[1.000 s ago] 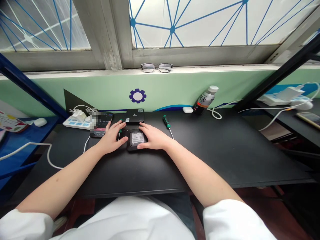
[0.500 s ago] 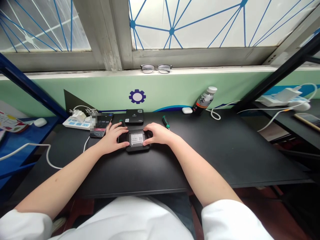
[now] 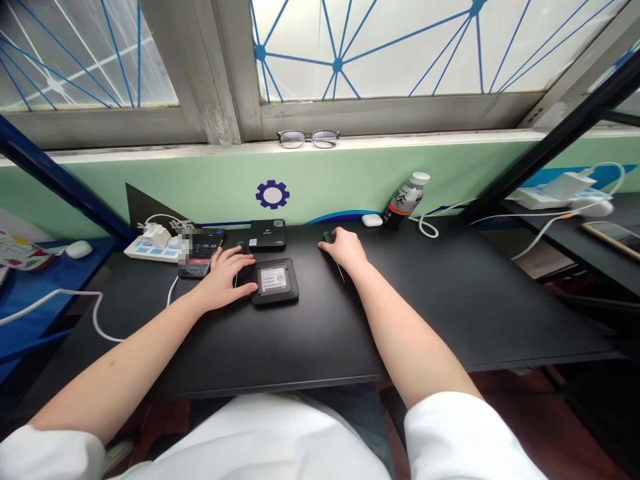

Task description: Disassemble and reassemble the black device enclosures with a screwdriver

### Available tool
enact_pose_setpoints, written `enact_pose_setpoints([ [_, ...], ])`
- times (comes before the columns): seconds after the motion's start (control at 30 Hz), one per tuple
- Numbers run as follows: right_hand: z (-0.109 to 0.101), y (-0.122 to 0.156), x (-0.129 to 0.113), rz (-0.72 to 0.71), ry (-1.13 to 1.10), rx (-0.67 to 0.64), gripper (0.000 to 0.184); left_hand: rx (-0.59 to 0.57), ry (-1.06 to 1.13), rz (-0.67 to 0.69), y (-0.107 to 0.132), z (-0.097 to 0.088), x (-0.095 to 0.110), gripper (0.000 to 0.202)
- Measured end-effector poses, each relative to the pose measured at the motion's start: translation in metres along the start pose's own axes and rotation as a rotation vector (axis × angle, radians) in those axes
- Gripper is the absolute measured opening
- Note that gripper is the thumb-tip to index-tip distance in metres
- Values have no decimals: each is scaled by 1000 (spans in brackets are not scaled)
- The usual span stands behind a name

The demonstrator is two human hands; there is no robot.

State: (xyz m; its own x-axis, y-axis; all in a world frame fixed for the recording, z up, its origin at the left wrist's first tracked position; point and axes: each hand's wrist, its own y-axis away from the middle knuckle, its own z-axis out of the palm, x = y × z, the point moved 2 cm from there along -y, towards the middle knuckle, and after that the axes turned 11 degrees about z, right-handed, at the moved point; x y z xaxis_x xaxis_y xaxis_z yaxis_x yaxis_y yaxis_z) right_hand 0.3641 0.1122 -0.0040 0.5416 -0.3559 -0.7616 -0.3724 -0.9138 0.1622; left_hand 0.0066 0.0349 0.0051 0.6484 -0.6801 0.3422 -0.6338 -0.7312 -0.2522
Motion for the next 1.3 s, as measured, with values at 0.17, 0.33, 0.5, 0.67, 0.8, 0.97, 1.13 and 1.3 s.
enact_pose_setpoints([
  [0.17,17,6,-5,43,-538,-175,29,159,-71,-104,0,2,-6,43],
  [0.33,35,19,-13,69,-786,-320,25,239,-115,-149,0,7,-14,30],
  [0.5,46,33,-17,43,-910,-494,29,235,-112,-146,0,11,-16,26],
  [0.67,55,49,-21,-14,-845,-613,39,217,-101,-149,0,12,-17,26],
  [0.8,57,54,-22,-20,-817,-635,40,197,-111,-144,0,13,-18,23],
  [0.97,55,51,-21,9,-860,-629,38,191,-113,-137,0,13,-18,23],
  [1.13,51,45,-21,62,-930,-623,31,202,-102,-131,0,10,-14,21],
  [1.3,50,43,-21,61,-924,-637,31,212,-79,-65,0,6,-8,22],
])
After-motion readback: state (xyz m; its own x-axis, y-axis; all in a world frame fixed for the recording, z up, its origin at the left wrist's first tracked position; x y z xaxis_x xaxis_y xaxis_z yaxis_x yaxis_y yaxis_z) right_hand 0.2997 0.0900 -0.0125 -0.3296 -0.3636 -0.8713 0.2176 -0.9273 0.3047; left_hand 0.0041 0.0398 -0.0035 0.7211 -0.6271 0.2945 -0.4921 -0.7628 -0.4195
